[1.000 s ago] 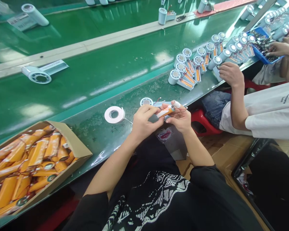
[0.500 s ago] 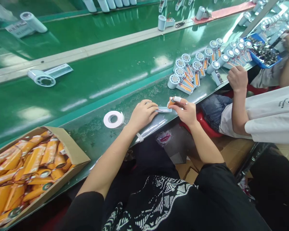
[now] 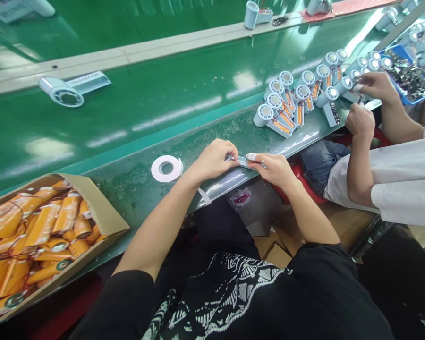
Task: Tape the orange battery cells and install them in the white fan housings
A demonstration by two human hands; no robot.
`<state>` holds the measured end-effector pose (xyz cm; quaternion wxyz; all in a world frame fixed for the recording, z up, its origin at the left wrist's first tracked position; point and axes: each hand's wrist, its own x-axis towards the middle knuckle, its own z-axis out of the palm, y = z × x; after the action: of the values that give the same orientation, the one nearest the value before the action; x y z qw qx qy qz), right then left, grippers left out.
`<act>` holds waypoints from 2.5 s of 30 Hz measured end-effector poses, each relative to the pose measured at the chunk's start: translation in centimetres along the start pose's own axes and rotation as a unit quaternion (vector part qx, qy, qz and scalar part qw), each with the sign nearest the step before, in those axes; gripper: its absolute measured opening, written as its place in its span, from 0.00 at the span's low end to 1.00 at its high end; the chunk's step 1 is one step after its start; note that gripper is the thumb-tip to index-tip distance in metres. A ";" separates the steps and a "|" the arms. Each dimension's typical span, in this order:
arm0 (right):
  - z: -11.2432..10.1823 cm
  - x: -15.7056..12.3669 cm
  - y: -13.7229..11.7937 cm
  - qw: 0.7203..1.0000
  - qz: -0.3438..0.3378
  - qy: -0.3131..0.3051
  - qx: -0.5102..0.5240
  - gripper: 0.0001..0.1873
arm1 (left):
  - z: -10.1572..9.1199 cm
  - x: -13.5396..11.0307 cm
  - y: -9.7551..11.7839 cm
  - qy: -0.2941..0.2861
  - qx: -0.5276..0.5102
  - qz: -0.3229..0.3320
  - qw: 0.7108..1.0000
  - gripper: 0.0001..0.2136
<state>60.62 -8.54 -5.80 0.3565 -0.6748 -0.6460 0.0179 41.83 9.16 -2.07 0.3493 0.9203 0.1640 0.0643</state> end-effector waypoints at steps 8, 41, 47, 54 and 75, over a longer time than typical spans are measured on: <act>-0.7 1.6 -2.7 0.984 -0.068 -0.112 -0.121 0.12 | 0.9 -0.4 0.0 0.078 -0.013 -0.057 0.995 0.06; 8.6 4.3 -15.0 0.891 0.191 -0.206 0.357 0.29 | -0.3 -20.0 -2.9 0.339 0.229 -0.036 0.912 0.11; 7.4 1.7 -21.7 0.800 -0.003 -0.367 0.474 0.22 | -2.0 -29.9 -0.1 0.432 0.314 0.000 0.846 0.13; 12.2 1.4 -30.9 0.651 -0.258 -0.523 0.486 0.19 | -2.5 -41.9 -2.3 0.421 0.421 -0.102 0.797 0.11; 21.6 22.1 -34.2 0.906 -0.316 -0.272 0.074 0.17 | -2.5 -42.3 -2.3 0.468 0.290 -0.132 0.824 0.21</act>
<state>24.44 17.88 5.01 0.2024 -0.3756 -0.8943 0.1348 0.93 -2.33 -1.92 -0.0473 0.8080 0.4389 0.3903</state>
